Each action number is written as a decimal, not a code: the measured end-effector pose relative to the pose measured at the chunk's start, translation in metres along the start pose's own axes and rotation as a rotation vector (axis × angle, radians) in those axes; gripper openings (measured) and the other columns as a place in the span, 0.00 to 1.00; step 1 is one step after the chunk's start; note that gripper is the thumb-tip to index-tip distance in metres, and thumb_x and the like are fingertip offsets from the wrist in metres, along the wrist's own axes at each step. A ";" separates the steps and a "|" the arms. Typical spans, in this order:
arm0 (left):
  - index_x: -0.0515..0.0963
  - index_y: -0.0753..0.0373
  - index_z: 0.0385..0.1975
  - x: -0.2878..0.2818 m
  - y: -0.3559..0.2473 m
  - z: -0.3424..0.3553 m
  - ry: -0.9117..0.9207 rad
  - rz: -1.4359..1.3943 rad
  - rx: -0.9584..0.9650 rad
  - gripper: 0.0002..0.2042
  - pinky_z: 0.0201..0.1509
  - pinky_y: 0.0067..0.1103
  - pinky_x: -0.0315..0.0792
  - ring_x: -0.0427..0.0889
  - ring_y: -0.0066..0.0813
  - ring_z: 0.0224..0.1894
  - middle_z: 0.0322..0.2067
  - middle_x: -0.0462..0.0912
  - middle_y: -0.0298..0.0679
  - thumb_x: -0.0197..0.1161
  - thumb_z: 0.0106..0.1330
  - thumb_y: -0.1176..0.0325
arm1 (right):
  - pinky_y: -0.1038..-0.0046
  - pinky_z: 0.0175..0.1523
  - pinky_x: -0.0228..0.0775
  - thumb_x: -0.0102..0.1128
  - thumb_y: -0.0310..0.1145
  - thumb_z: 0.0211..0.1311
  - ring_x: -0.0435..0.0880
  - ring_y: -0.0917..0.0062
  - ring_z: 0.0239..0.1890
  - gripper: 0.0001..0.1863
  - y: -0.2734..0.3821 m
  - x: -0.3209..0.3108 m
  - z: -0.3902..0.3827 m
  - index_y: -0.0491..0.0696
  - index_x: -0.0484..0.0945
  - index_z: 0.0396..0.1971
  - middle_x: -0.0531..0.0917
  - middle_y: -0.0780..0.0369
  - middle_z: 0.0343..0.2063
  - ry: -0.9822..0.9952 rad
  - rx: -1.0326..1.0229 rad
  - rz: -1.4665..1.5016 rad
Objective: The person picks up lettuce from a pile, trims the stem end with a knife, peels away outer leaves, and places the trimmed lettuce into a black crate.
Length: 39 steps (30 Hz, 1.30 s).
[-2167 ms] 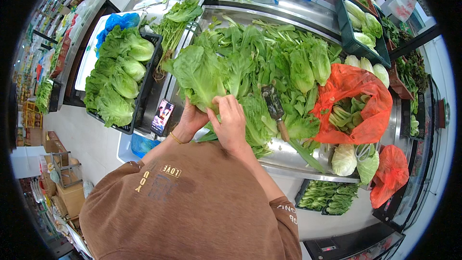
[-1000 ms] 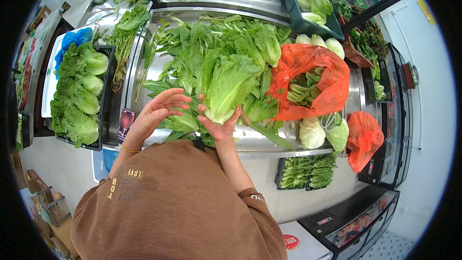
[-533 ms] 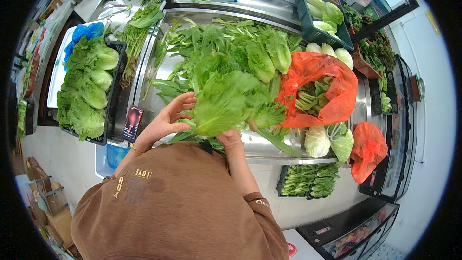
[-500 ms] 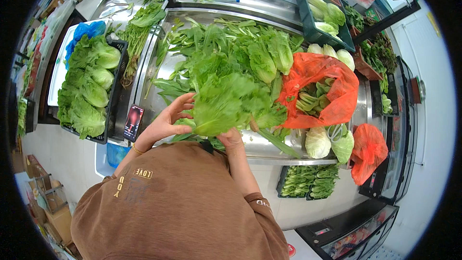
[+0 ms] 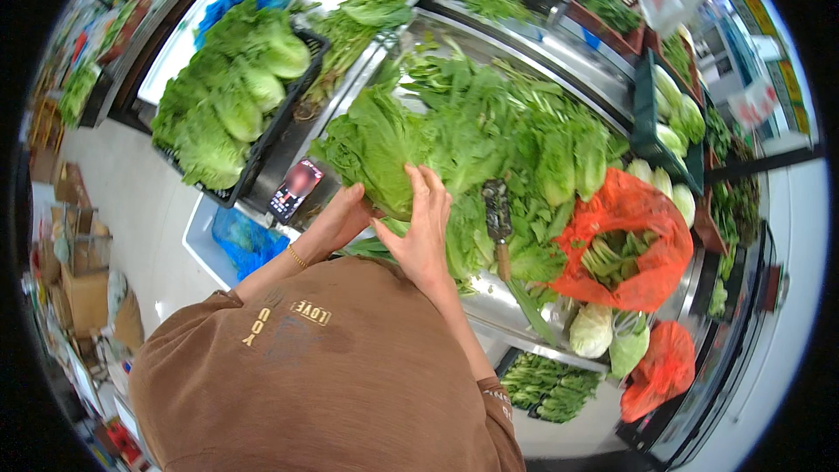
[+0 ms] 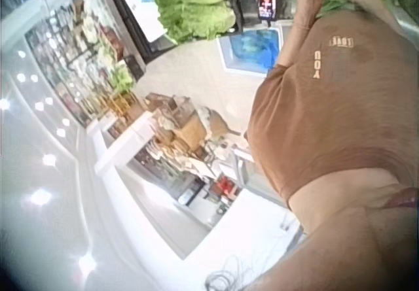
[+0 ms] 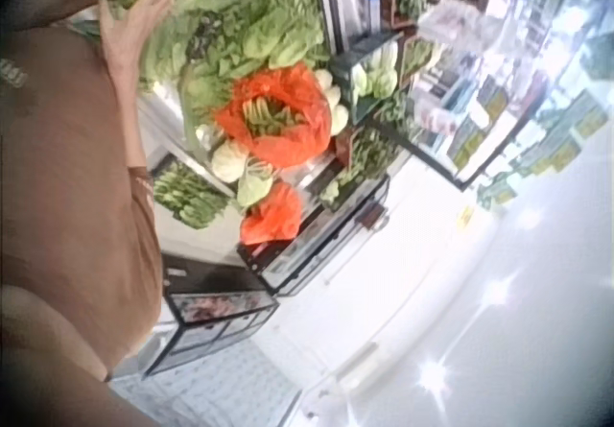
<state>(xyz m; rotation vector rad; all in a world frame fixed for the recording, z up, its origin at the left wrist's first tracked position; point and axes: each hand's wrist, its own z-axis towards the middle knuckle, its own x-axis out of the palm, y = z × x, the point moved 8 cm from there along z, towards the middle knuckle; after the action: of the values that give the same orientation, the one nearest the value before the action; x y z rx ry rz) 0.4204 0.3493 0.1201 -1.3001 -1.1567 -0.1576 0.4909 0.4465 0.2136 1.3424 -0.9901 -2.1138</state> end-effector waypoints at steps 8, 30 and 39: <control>0.66 0.60 0.62 -0.048 -0.011 -0.013 -0.260 -0.074 0.010 0.29 0.60 0.35 0.69 0.71 0.30 0.60 0.58 0.73 0.35 0.64 0.65 0.55 | 0.55 0.66 0.53 0.75 0.32 0.44 0.60 0.52 0.64 0.45 0.027 0.037 0.008 0.49 0.61 0.65 0.59 0.50 0.65 0.052 -0.156 -0.206; 0.72 0.59 0.54 -0.257 -0.242 -0.158 -1.110 2.073 0.098 0.26 0.71 0.46 0.47 0.61 0.39 0.67 0.57 0.70 0.41 0.66 0.56 0.56 | 0.68 0.64 0.62 0.69 0.30 0.50 0.71 0.67 0.59 0.51 0.103 0.332 0.162 0.37 0.45 0.69 0.68 0.49 0.59 0.912 0.361 0.962; 0.77 0.61 0.35 -0.213 -0.266 -0.199 -1.176 1.762 0.676 0.09 0.70 0.47 0.52 0.72 0.44 0.61 0.49 0.79 0.41 0.65 0.54 0.73 | 0.71 0.62 0.63 0.71 0.49 0.49 0.74 0.69 0.57 0.53 0.072 0.447 0.180 0.33 0.53 0.66 0.74 0.51 0.56 0.982 0.321 0.647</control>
<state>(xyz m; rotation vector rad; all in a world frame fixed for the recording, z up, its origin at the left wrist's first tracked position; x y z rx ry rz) 0.2555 -0.0054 0.1738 -1.2836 -0.3893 2.2737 0.1364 0.1512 0.0561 1.6302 -1.0948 -0.6790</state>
